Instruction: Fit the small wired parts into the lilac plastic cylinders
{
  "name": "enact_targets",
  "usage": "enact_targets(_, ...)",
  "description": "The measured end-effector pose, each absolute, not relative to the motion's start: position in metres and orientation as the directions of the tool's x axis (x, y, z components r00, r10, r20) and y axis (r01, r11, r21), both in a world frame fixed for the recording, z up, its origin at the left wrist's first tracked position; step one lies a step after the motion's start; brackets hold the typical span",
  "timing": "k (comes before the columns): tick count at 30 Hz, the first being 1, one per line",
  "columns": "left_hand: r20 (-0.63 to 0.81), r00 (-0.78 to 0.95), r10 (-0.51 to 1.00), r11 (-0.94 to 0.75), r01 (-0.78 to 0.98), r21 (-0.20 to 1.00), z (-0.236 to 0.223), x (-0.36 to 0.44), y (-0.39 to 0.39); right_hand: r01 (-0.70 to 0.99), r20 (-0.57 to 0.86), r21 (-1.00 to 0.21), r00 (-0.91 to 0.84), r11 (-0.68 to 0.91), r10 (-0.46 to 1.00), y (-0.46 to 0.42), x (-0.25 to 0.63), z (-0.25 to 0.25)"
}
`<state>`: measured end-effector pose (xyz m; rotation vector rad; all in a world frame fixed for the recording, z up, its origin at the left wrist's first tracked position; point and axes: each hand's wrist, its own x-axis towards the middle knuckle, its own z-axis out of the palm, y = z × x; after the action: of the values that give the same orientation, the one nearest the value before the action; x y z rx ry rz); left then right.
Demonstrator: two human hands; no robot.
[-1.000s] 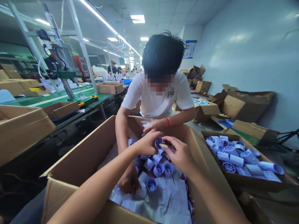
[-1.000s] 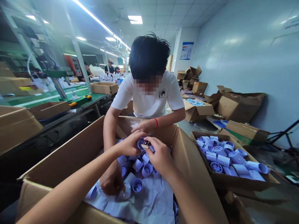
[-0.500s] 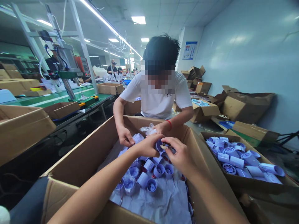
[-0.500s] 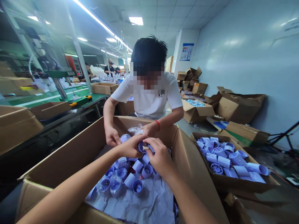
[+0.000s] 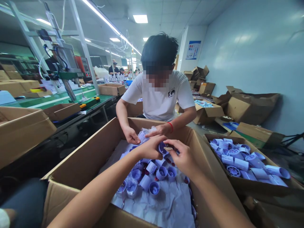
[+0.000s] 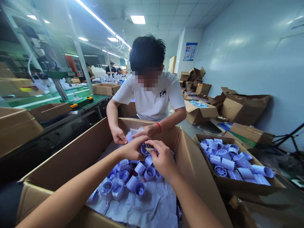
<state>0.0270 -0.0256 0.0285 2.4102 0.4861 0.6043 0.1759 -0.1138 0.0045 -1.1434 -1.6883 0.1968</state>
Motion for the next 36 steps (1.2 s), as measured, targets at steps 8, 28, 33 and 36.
enact_targets(8, 0.305, 0.849, 0.431, -0.784, 0.185, 0.593, 0.0237, 0.0272, -0.0238, 0.772, 0.591, -0.466, -0.090, 0.431, 0.801, -0.1160, 0.1748, 0.0032)
enact_targets(28, 0.288, 0.854, 0.433, -0.783, 0.198, 0.590, 0.0272, 0.0288, -0.0296, 0.622, 0.468, -0.689, -0.009, 0.371, 0.883, -0.1187, 0.1754, 0.0106)
enact_targets(33, 0.313, 0.855, 0.413, -0.805, 0.182, 0.564, 0.0271, 0.0276, -0.0276, 0.536, 0.356, -0.795, 0.036, 0.283, 0.934, -0.1184, 0.1762, 0.0113)
enact_targets(36, 0.320, 0.847, 0.425, -0.825, 0.218, 0.520, 0.0289, 0.0264, -0.0277, 0.470, 0.313, -0.843, 0.034, 0.261, 0.949, -0.1175, 0.1768, 0.0089)
